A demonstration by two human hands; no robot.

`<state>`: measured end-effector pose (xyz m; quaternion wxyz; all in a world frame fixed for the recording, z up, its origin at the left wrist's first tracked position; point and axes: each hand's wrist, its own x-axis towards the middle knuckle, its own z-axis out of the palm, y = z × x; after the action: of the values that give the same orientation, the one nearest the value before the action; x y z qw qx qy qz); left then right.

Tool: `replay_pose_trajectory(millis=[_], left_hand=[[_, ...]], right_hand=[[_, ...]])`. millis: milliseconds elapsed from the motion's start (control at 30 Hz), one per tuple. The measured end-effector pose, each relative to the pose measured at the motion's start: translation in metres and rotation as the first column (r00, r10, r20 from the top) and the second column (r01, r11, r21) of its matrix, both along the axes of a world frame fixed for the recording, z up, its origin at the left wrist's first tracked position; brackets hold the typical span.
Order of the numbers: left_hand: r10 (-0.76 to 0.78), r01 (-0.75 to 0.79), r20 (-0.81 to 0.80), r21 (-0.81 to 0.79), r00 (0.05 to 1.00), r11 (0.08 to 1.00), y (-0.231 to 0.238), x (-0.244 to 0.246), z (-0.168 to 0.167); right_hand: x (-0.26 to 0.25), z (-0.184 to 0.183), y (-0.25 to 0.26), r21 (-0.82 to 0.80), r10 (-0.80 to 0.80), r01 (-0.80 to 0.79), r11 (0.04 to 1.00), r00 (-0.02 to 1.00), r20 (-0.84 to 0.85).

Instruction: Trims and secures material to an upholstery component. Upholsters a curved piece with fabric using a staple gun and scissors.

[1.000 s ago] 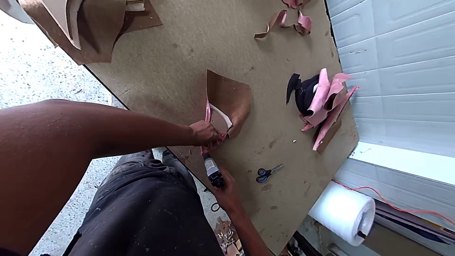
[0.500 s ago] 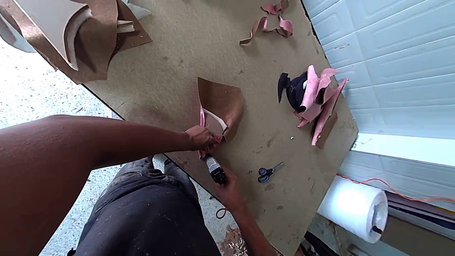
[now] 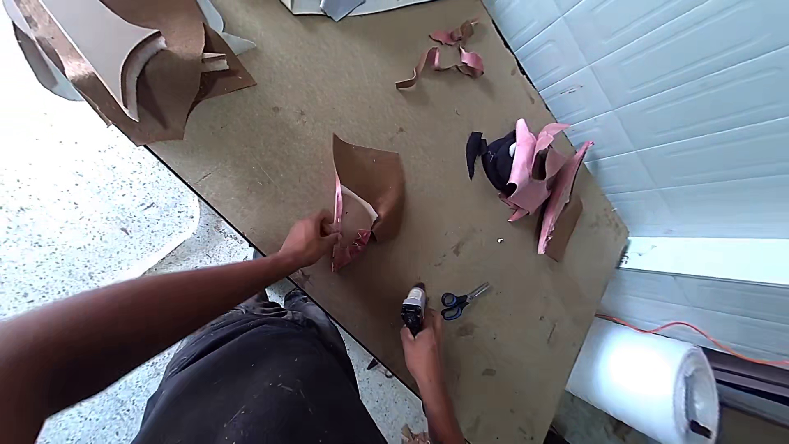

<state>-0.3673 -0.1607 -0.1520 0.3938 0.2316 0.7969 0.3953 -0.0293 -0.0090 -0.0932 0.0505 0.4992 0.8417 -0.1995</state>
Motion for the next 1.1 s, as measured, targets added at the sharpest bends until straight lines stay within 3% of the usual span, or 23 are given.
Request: replay_pose_trajectory(millis=[100, 200, 300, 433, 533, 600, 667, 733, 833, 900, 967, 1100], left_hand=[[0.214, -0.209, 0.06, -0.082, 0.975, 0.974, 0.015, 0.022, 0.002], [0.209, -0.196, 0.044, -0.203, 0.977, 0.959, 0.045, 0.027, 0.006], [0.16, -0.138, 0.069, -0.256, 0.985, 0.957, 0.071, 0.03, 0.007], [0.235, -0.244, 0.27, -0.002, 0.934, 0.97, 0.085, 0.056, 0.007], [0.298, -0.435, 0.546, 0.138, 0.783, 0.89, 0.09, 0.081, 0.008], [0.285, -0.527, 0.625, 0.241, 0.727, 0.815, 0.095, 0.098, 0.013], [0.246, -0.566, 0.617, 0.397, 0.747, 0.722, 0.093, 0.104, 0.029], [0.17, -0.579, 0.624, 0.541, 0.762, 0.61, 0.091, 0.102, 0.05], [0.023, -0.647, 0.749, 0.557, 0.663, 0.52, 0.085, 0.092, 0.091], [-0.084, -0.668, 0.807, 0.537, 0.585, 0.515, 0.087, 0.087, 0.109], [-0.165, -0.657, 0.798, 0.577, 0.58, 0.486, 0.09, 0.085, 0.121], [-0.326, -0.662, 0.713, 0.7, 0.621, 0.269, 0.099, 0.08, 0.136]], right_hand=[[0.039, -0.013, 0.027, -0.103, 0.006, -0.002, 0.995, 0.999, 0.036], [0.054, -0.01, 0.064, -0.076, -0.051, 0.041, 0.996, 0.991, -0.125], [0.065, -0.023, 0.116, 0.046, -0.214, 0.224, 0.974, 0.964, -0.156], [0.083, -0.07, 0.145, 0.139, -0.349, 0.355, 0.924, 0.935, -0.066], [0.09, -0.069, 0.151, 0.156, -0.335, 0.328, 0.932, 0.942, 0.025], [0.106, -0.067, 0.162, 0.146, -0.332, 0.322, 0.935, 0.942, 0.056], [0.121, -0.062, 0.175, 0.074, -0.345, 0.341, 0.937, 0.937, 0.061], [0.133, -0.043, 0.179, -0.125, -0.447, 0.443, 0.888, 0.895, -0.004], [0.151, -0.017, 0.175, -0.532, -0.669, 0.513, 0.673, 0.73, -0.143], [0.155, -0.003, 0.166, -0.639, -0.715, 0.461, 0.615, 0.668, -0.206], [0.142, 0.014, 0.141, -0.626, -0.649, 0.343, 0.701, 0.671, -0.359], [0.076, 0.068, 0.045, -0.349, -0.189, -0.103, 0.931, 0.682, -0.707]])
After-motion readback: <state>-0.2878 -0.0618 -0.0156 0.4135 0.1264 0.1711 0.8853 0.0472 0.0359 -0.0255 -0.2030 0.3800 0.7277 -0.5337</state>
